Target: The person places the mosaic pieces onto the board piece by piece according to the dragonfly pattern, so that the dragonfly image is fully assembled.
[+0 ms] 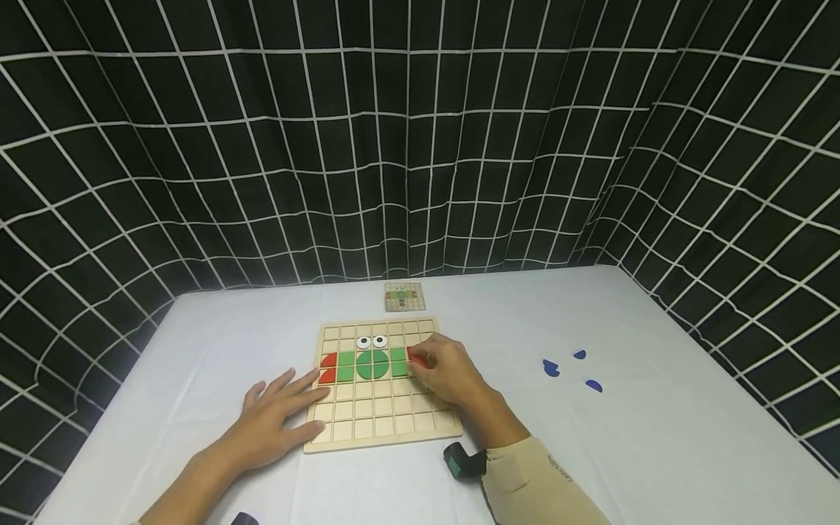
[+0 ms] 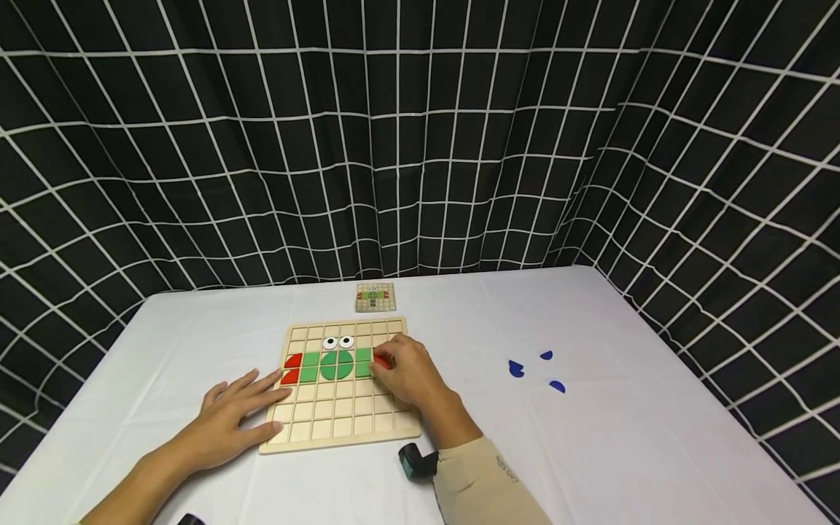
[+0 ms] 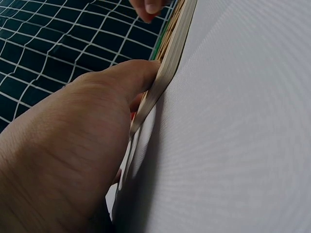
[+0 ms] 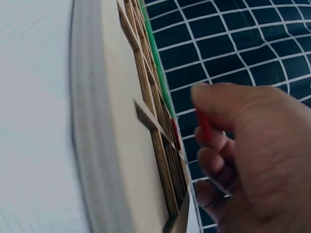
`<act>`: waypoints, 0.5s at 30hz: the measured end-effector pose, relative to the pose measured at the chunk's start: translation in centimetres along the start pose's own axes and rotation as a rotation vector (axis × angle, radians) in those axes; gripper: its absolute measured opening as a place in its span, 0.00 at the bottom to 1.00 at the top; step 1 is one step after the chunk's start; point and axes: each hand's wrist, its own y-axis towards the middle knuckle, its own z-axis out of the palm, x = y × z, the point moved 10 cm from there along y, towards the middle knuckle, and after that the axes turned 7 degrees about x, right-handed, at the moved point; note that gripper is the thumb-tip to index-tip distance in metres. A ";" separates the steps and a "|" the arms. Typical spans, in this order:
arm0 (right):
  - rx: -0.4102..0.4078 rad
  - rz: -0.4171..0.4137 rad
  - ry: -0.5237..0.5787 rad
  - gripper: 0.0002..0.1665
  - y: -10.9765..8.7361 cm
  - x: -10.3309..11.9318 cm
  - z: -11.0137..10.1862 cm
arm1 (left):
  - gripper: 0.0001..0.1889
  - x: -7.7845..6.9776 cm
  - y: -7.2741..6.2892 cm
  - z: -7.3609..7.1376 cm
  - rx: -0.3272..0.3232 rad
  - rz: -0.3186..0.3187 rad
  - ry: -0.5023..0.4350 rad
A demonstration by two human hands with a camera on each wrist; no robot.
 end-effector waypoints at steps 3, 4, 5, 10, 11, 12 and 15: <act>0.026 0.006 -0.026 0.14 0.0 -0.3 0.6 | 0.27 0.0 0.0 0.0 -0.001 0.003 0.001; 0.030 0.008 -0.037 0.14 0.0 -0.3 0.7 | 0.27 0.0 0.0 -0.1 -0.003 0.005 0.000; 0.033 0.010 -0.048 0.13 0.0 -0.4 0.8 | 0.27 -0.1 0.0 -0.1 -0.005 0.008 0.000; 0.050 0.025 -0.080 0.14 0.1 -0.4 1.2 | 0.27 -0.1 0.0 -0.3 -0.004 0.014 -0.003; 0.054 0.029 -0.082 0.14 0.1 -0.4 1.3 | 0.27 -0.2 0.0 -0.3 -0.003 0.014 -0.002; 0.057 0.032 -0.081 0.15 0.1 -0.4 1.3 | 0.27 -0.1 0.0 -0.2 -0.002 0.012 -0.005; 0.053 0.032 -0.080 0.14 0.0 -0.4 1.3 | 0.27 -0.1 0.1 -0.1 0.001 0.009 -0.012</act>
